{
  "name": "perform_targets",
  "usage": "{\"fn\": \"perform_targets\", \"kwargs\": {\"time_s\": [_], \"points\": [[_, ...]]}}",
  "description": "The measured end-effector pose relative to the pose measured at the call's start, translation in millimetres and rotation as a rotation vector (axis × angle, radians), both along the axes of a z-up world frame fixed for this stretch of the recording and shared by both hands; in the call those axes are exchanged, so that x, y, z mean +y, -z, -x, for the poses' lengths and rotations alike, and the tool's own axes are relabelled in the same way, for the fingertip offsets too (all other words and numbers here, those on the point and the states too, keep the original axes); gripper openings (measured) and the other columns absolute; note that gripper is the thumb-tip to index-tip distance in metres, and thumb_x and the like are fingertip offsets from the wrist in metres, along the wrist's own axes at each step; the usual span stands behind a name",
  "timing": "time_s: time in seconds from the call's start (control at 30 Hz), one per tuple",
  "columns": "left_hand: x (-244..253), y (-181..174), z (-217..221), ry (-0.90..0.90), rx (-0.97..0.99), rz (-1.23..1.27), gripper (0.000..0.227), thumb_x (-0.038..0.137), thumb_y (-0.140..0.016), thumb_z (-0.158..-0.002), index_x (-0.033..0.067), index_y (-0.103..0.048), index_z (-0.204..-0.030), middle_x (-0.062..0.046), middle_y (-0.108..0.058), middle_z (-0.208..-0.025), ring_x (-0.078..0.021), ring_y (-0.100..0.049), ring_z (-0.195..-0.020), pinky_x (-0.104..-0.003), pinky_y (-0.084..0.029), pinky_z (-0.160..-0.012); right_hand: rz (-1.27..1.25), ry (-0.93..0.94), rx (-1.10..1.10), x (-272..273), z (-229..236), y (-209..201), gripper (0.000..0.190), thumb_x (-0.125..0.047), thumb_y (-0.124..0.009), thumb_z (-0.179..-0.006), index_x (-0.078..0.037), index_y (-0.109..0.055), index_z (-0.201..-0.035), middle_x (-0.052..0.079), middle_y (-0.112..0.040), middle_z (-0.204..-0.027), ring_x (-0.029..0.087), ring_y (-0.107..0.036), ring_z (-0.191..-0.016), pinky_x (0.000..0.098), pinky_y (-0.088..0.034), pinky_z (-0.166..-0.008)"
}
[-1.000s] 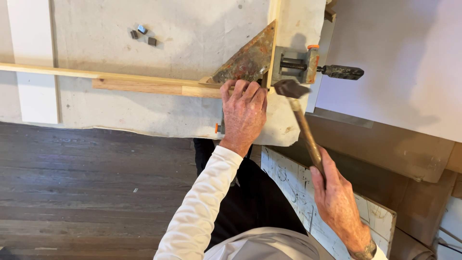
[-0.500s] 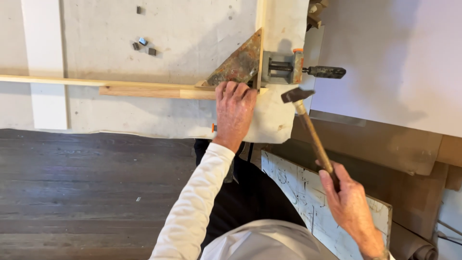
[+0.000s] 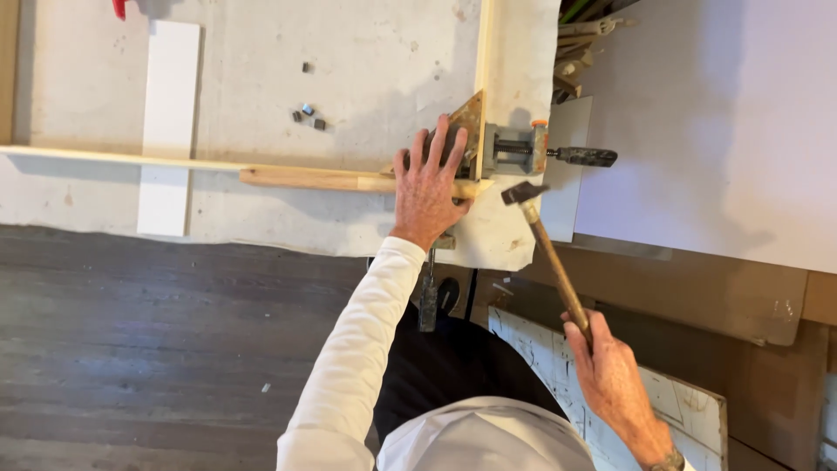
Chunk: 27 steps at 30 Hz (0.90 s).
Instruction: The person assembles a rectangular wooden frame by clamping two pieces at a corner, inserting a nail, and tapping it with a hammer. They repeat the process at another corner, using clamps and a square to maintain alignment.
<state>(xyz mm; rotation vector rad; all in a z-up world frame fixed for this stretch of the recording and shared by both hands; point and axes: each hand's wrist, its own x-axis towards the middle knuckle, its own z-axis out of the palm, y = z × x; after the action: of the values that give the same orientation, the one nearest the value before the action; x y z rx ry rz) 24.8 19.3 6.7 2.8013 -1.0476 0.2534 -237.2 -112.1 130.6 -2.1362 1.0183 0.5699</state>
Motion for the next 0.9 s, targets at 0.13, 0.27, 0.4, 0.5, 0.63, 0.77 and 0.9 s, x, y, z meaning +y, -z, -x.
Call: {"fn": "perform_targets", "kwargs": {"time_s": [0.13,0.27,0.4,0.5,0.63,0.77,0.9], "points": [[-1,8,-4,0.005,-0.008,0.03,0.119,0.064,-0.092,-0.054,0.0217,-0.032,-0.147,-0.007,-0.022,-0.157,-0.03,-0.043,-0.126,-0.045,-0.046,-0.089,0.044,-0.029,-0.199,2,-21,-8,0.024,-0.023,-0.045,-0.1,-0.008,-0.055,-0.115,0.002,-0.044,-0.055,0.014,-0.033,-0.04,0.0341,-0.033,-0.038],[-4,13,-2,0.001,0.027,0.018,0.121,0.066,-0.092,-0.057,0.0219,-0.028,-0.151,-0.007,-0.018,-0.159,-0.0315,-0.04,-0.131,-0.05,-0.046,-0.094,0.026,-0.027,-0.032,0,-35,3,0.026,-0.028,-0.044,-0.1,-0.01,-0.053,-0.116,0.009,-0.057,-0.064,0.021,-0.046,-0.046,0.0385,-0.04,-0.048],[-6,15,-4,-0.008,0.023,-0.002,0.126,0.068,-0.093,-0.054,0.0218,-0.026,-0.15,-0.007,-0.017,-0.158,-0.0302,-0.041,-0.13,-0.048,-0.047,-0.095,0.077,-0.168,-0.041,-7,-29,35,0.026,-0.03,-0.044,-0.1,-0.01,-0.05,-0.115,0.011,-0.069,-0.076,0.034,-0.06,-0.054,0.0419,-0.046,-0.057],[-4,5,-2,-0.026,-0.002,-0.006,0.122,0.066,-0.092,-0.051,0.0233,-0.032,-0.147,-0.005,-0.023,-0.156,-0.0293,-0.042,-0.128,-0.048,-0.046,-0.091,0.076,-0.243,-0.122,-15,-26,46,0.022,-0.023,-0.043,-0.101,-0.006,-0.048,-0.116,0.008,-0.06,-0.057,0.016,-0.047,-0.029,0.0311,-0.042,-0.021],[-6,12,-6,-0.012,-0.026,0.007,0.119,0.066,-0.092,-0.057,0.0216,-0.031,-0.148,-0.006,-0.021,-0.157,-0.0305,-0.042,-0.129,-0.049,-0.046,-0.092,0.083,-0.119,-0.054,-7,-36,4,0.03,-0.03,-0.043,-0.1,-0.01,-0.053,-0.121,0.01,-0.059,-0.062,0.024,-0.046,-0.043,0.0406,-0.04,-0.046],[-3,14,0,-0.007,0.061,0.019,0.121,0.064,-0.092,-0.057,0.0213,-0.029,-0.151,-0.007,-0.016,-0.159,-0.0316,-0.039,-0.133,-0.05,-0.044,-0.098,0.097,-0.079,-0.113,-4,-26,21,0.02,-0.026,-0.047,-0.099,-0.012,-0.049,-0.113,0.009,-0.054,-0.063,0.028,-0.043,-0.05,0.0411,-0.043,-0.057],[-4,12,-2,-0.012,-0.01,-0.035,0.12,0.067,-0.09,-0.057,0.0227,-0.029,-0.15,-0.007,-0.017,-0.158,-0.031,-0.041,-0.131,-0.049,-0.045,-0.094,-0.018,-0.038,-0.006,-9,-41,8,0.03,-0.027,-0.038,-0.102,-0.007,-0.047,-0.123,0.006,-0.051,-0.056,0.016,-0.04,-0.029,0.0326,-0.034,-0.018]]}}
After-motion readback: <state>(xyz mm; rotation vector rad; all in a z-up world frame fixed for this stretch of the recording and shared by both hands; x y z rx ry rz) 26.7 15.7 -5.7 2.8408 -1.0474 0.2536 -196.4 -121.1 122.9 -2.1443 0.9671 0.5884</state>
